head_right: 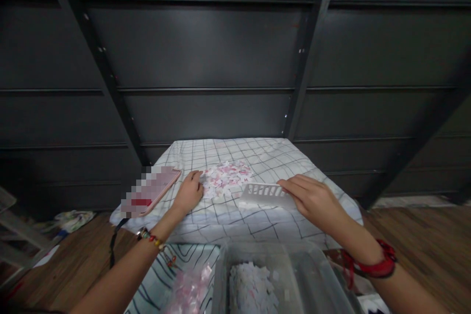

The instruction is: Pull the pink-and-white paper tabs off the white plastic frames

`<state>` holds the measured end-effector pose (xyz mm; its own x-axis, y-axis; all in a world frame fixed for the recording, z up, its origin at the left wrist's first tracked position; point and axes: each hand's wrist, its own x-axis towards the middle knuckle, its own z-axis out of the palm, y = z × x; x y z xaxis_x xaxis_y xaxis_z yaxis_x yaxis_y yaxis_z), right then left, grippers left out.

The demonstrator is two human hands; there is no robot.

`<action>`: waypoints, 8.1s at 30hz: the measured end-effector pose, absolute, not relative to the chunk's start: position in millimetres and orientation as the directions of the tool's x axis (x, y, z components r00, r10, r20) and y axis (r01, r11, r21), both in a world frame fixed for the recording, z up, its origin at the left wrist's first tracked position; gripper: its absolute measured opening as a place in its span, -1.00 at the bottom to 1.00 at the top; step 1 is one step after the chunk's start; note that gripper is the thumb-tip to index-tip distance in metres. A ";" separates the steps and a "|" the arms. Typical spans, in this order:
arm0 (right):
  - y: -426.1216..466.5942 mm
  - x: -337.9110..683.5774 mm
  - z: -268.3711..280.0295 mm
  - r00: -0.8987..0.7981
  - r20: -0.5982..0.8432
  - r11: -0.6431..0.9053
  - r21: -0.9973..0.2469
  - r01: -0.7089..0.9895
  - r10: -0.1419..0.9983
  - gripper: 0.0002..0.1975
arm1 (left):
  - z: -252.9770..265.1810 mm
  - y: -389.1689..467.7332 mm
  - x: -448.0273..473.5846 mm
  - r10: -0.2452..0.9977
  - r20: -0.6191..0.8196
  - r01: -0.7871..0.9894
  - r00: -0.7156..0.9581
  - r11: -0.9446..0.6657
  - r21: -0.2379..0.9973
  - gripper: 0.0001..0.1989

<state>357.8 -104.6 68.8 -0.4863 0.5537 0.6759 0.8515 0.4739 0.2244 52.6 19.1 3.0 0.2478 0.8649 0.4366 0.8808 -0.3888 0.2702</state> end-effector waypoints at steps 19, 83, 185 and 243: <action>-92.8 347.3 79.4 -0.489 0.714 0.443 0.274 0.854 0.501 -0.76 | 10.0 13.3 53.2 0.740 0.525 0.693 0.421 -0.635 0.340 -0.66; -110.5 298.0 79.9 -0.508 0.695 0.436 0.300 0.848 0.509 -0.75 | 24.5 -6.3 31.6 0.695 0.574 0.600 0.432 -0.697 0.393 -0.69; -101.4 273.4 79.2 -0.566 0.705 0.536 0.306 0.787 0.428 -0.75 | 0.1 -13.7 8.4 0.788 0.477 0.749 0.389 -0.572 0.334 -0.69; -92.4 299.5 79.6 -0.468 0.743 0.399 0.291 0.870 0.478 -0.76 | -1.4 -12.7 8.4 0.782 0.488 0.756 0.388 -0.573 0.318 -0.69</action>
